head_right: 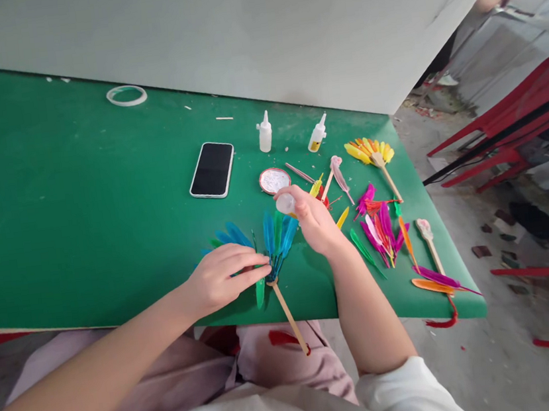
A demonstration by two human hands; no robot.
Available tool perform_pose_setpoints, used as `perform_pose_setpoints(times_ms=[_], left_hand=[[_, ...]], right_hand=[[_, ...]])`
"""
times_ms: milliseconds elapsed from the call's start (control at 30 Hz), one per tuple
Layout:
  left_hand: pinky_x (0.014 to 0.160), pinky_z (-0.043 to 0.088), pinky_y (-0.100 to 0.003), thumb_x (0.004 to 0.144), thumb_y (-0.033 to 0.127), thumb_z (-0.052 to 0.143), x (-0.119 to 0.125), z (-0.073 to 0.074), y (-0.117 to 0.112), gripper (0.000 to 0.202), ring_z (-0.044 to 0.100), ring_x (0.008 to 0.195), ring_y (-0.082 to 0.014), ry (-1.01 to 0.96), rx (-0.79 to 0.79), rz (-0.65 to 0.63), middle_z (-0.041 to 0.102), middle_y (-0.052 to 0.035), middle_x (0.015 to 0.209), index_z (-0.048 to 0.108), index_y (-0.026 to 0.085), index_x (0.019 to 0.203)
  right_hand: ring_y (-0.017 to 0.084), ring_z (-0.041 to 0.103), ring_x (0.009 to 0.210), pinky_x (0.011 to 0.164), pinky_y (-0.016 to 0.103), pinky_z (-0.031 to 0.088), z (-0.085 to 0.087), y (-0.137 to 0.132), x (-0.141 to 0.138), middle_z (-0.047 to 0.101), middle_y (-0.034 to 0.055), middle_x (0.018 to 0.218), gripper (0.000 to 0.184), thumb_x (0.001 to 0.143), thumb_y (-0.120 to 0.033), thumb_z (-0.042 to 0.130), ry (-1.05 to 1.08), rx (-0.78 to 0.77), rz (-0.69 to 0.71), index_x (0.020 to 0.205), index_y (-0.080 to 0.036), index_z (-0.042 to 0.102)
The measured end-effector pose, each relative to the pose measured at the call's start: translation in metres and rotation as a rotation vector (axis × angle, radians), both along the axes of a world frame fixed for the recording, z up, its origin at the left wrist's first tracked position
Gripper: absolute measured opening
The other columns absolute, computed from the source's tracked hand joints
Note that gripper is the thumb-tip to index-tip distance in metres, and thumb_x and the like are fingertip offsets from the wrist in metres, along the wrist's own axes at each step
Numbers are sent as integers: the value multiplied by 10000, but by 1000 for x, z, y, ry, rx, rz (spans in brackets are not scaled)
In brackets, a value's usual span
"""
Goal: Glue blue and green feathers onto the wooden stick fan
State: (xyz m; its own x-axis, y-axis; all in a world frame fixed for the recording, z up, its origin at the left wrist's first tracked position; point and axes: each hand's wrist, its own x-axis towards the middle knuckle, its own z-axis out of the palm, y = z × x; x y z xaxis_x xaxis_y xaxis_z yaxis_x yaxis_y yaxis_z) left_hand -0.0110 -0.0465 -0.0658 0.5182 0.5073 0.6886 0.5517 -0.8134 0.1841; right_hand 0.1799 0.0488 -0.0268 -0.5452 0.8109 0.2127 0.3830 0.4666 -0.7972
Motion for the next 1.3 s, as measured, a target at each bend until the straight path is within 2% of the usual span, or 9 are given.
perform_pose_setpoints(times_ms=[133,267,433,600,733,900,1000,1133,1300], left_hand=[[736,474,-292,773,125,596,0,0,-1,148,573,868,-167,-1,-14,1,659,-45,930,626,152,915],[742,471,-288,781,124,585,0,0,-1,140,572,874,-163,2,-13,10,657,-46,931,623,153,913],[741,472,-286,790,131,575,0,1,-1,123,578,868,-160,6,-10,16,660,-44,922,625,160,899],[731,476,-292,780,127,586,0,1,-1,113,581,853,-168,1,-9,17,664,-49,909,631,145,882],[737,477,-290,795,135,569,0,1,-1,109,583,851,-163,12,-14,20,666,-46,904,631,153,882],[743,475,-289,804,135,556,0,-2,-1,116,582,866,-161,25,-29,26,663,-45,911,627,154,894],[739,476,-292,794,131,568,0,-3,-1,115,579,860,-165,17,-32,27,664,-42,912,624,145,894],[750,478,-293,796,121,562,0,-4,0,128,576,868,-165,19,-26,22,663,-39,924,627,152,901],[727,484,-295,790,110,564,0,-3,0,129,585,851,-168,10,-18,18,665,-48,912,631,152,893]], right_hand=[[208,540,850,748,327,419,1,0,-2,585,45,952,555,799,-668,288,-138,111,43,1065,-239,517],[233,540,935,796,335,424,-1,1,-5,595,47,1026,555,649,-628,593,-176,221,23,1048,-248,529],[197,565,868,778,318,438,-1,-1,-7,625,22,921,444,628,-515,685,-94,332,18,957,-243,559],[160,559,708,672,295,459,-1,-4,-9,606,2,728,262,663,-403,707,-9,433,-22,801,-227,570],[159,557,677,654,309,478,-3,-4,-9,570,-5,659,221,674,-367,705,53,496,-29,720,-223,544],[165,555,689,719,367,504,-2,-4,-8,552,-2,678,193,691,-326,686,152,639,-13,760,-227,535],[189,563,729,730,403,497,-2,-5,-5,571,20,741,218,701,-390,655,190,691,-45,810,-231,553],[215,567,784,736,423,469,-3,-6,-3,580,50,824,332,738,-542,537,245,646,-114,809,-223,597],[216,569,767,730,416,448,-10,-3,-9,580,50,742,468,816,-571,341,508,420,-177,709,-213,624]])
